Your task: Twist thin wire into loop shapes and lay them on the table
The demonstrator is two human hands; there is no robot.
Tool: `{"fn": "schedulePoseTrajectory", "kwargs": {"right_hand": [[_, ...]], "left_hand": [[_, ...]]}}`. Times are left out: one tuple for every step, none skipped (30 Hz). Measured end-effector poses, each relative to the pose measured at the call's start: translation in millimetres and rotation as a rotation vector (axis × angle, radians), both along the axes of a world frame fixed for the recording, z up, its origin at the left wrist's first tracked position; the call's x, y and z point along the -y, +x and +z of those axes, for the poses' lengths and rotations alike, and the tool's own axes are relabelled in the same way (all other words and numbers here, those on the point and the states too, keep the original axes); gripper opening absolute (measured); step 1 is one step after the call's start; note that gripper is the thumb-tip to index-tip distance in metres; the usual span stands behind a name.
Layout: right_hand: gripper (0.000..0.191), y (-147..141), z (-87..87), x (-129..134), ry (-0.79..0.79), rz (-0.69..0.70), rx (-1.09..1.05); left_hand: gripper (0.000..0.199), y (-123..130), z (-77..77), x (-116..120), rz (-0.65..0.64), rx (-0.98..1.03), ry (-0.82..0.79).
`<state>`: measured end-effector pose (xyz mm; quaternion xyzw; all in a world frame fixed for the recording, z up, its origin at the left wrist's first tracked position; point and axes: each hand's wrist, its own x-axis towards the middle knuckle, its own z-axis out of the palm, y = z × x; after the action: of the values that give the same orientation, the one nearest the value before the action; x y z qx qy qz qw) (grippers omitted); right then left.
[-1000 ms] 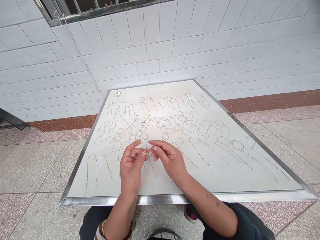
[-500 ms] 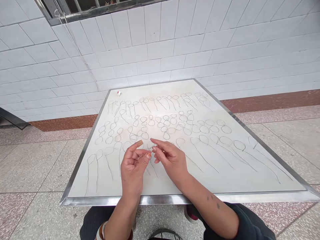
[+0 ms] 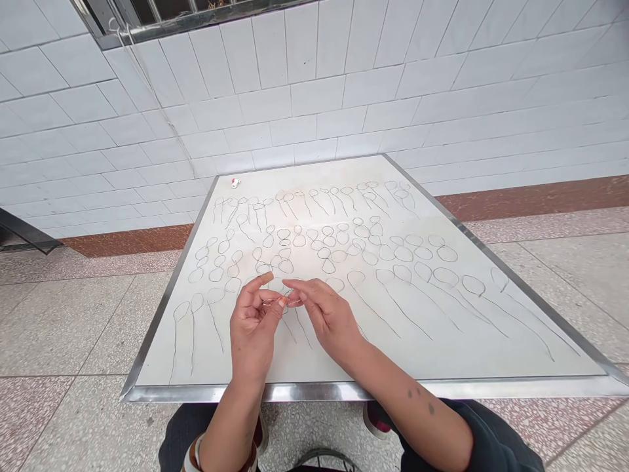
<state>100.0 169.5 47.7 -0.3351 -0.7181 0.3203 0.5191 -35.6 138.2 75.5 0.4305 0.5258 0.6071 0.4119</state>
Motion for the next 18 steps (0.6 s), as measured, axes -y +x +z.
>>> {"fn": "schedulePoseTrajectory", "kwargs": {"right_hand": [[0.033, -1, 0.6, 1, -0.036, 0.013, -0.007], [0.031, -1, 1.1, 1, -0.063, 0.011, 0.002], [0.029, 0, 1.4, 0, -0.073, 0.001, 0.027], [0.027, 1, 1.5, -1, -0.064, -0.011, 0.064], [0.026, 3, 1.4, -4, -0.034, -0.021, 0.107], [0.026, 7, 1.1, -6, 0.019, -0.027, 0.152], [0.026, 11, 1.0, -10, 0.086, -0.026, 0.202], [0.027, 16, 1.0, -13, 0.158, -0.015, 0.254], [0.028, 22, 1.3, -16, 0.225, 0.005, 0.309], [0.029, 27, 2.0, -19, 0.281, 0.030, 0.365], [0.030, 33, 3.1, -22, 0.325, 0.058, 0.421], [0.032, 39, 4.6, -24, 0.359, 0.081, 0.473], [0.034, 44, 6.4, -26, 0.385, 0.098, 0.519], [0.036, 49, 8.2, -27, 0.407, 0.110, 0.562], [0.037, 52, 10.0, -28, 0.424, 0.114, 0.602], [0.039, 55, 11.5, -29, 0.436, 0.116, 0.636], [0.040, 57, 12.8, -29, 0.446, 0.117, 0.665], [0.042, 58, 13.6, -29, 0.454, 0.115, 0.687]], "left_hand": [[0.038, -1, 0.9, 0, 0.004, -0.028, -0.009], [0.039, -2, 1.9, 1, 0.007, -0.055, -0.020], [0.039, -4, 2.8, 1, 0.008, -0.078, -0.031], [0.040, -6, 3.8, 1, 0.002, -0.096, -0.042], [0.040, -8, 4.7, 1, -0.009, -0.110, -0.053], [0.040, -11, 5.7, 1, -0.026, -0.121, -0.062], [0.040, -14, 6.6, 0, -0.046, -0.131, -0.071], [0.040, -17, 7.5, 0, -0.067, -0.143, -0.080], [0.040, -20, 8.4, 0, -0.088, -0.157, -0.090], [0.040, -22, 9.2, 0, -0.108, -0.175, -0.102], [0.040, -24, 10.0, 0, -0.126, -0.196, -0.116], [0.039, -26, 10.7, 1, -0.143, -0.220, -0.131], [0.038, -27, 11.3, 1, -0.160, -0.246, -0.147], [0.037, -27, 11.8, 2, -0.176, -0.271, -0.158], [0.037, -27, 12.3, 2, -0.188, -0.292, -0.164], [0.037, -27, 12.8, 2, -0.194, -0.308, -0.165], [0.037, -27, 13.1, 2, -0.196, -0.318, -0.162], [0.037, -26, 13.4, 3, -0.195, -0.324, -0.157]]}}
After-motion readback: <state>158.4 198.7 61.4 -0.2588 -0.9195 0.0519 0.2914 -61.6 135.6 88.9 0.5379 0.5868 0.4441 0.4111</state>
